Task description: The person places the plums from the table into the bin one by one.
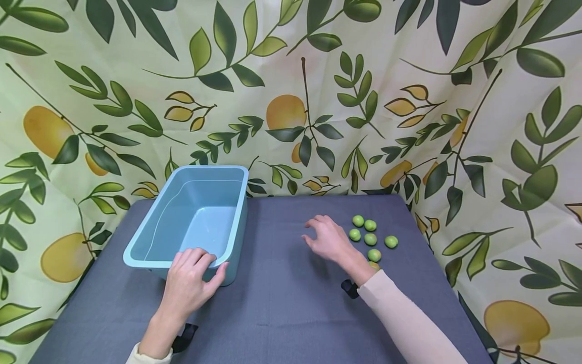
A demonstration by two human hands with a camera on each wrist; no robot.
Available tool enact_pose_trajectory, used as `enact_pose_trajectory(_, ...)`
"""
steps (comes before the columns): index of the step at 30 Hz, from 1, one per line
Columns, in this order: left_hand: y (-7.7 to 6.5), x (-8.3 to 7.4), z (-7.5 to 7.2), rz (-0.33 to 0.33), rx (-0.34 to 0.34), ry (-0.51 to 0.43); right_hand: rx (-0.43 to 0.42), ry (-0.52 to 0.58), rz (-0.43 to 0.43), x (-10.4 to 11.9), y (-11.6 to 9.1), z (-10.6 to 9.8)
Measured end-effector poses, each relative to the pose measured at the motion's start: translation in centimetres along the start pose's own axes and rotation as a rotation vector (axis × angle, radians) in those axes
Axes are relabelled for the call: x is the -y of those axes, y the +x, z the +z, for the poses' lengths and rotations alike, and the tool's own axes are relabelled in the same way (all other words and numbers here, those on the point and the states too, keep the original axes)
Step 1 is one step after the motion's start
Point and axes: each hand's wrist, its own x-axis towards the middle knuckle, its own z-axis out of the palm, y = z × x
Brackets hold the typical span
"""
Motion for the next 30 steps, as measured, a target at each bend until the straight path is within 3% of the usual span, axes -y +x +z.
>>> enact_pose_trajectory(15,0.0,0.1,0.0,-0.001,-0.008,-0.003,0.046,-0.15,0.156,-6.0,-0.9,0.0)
enact_pose_trajectory(23,-0.1,0.0,0.0,-0.005,-0.001,0.014,0.052,-0.223,0.228,-8.2,-1.4,0.0)
enact_pose_trajectory(30,-0.1,0.1,0.0,-0.011,0.007,0.011,0.099,-0.215,0.295,-9.5,-1.8,0.2)
